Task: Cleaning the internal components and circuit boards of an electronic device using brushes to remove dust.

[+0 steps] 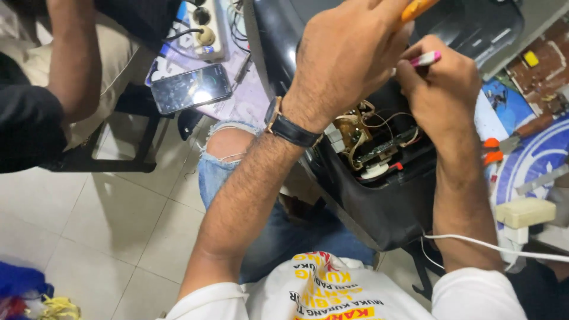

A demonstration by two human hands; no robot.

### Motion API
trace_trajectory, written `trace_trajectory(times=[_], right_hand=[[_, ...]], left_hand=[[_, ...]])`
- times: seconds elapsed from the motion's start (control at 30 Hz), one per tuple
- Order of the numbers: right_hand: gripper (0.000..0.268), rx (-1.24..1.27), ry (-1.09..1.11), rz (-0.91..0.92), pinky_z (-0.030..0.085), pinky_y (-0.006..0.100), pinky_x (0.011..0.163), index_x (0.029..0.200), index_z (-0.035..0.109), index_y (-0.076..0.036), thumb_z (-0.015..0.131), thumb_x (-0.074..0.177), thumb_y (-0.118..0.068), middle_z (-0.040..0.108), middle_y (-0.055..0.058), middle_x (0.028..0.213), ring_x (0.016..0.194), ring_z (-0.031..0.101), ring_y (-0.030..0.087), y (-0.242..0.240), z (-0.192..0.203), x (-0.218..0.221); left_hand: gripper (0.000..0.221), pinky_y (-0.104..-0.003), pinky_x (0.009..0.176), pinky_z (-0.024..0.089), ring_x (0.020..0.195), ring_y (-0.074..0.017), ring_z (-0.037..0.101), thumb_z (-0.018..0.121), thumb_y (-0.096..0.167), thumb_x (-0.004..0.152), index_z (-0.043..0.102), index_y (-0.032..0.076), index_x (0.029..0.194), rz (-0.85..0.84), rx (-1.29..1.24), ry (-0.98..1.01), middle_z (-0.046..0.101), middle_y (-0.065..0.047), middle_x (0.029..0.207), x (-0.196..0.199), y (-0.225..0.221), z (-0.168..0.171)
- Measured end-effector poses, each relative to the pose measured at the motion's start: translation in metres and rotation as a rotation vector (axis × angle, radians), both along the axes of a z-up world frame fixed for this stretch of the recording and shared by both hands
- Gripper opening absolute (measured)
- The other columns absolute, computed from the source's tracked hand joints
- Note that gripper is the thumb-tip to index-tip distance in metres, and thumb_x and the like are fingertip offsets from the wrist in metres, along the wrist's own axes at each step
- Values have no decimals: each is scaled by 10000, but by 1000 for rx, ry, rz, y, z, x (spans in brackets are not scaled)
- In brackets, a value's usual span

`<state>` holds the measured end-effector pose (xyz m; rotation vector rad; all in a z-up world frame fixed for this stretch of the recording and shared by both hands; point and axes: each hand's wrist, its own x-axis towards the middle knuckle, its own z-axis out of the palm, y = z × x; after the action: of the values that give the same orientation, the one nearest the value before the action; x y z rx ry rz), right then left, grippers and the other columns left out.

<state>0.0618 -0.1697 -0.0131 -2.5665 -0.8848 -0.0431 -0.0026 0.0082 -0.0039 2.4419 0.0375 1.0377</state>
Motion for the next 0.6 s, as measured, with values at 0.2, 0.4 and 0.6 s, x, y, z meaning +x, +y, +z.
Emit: trace_trajectory(times=[0.2, 0.4, 0.6], right_hand=[[156, -24, 50, -36, 445, 404, 610, 1005, 723, -197, 719, 1043, -348, 711, 21, 825, 727, 641, 217, 4, -7, 1], [400, -160, 9, 63, 456, 530, 614, 1095, 722, -191, 626, 1107, -579, 710, 80, 824, 775, 677, 368, 3, -21, 11], [423, -96, 75, -10, 433, 490, 643, 868, 593, -156, 623, 1088, -516, 597, 14, 730, 685, 575, 270, 7, -19, 7]], left_hand=[[153, -510, 510, 456, 684, -367, 659, 590, 260, 946, 601, 124, 1015, 1, 14, 21, 684, -76, 766, 2, 2, -1], [104, -465, 484, 420, 681, -319, 632, 595, 205, 926, 549, 160, 1008, 26, 21, -4, 650, -35, 828, 0, 1, 1], [142, -418, 462, 402, 633, -258, 573, 605, 186, 953, 480, 133, 909, -30, 22, -70, 506, -21, 828, -6, 3, 7]])
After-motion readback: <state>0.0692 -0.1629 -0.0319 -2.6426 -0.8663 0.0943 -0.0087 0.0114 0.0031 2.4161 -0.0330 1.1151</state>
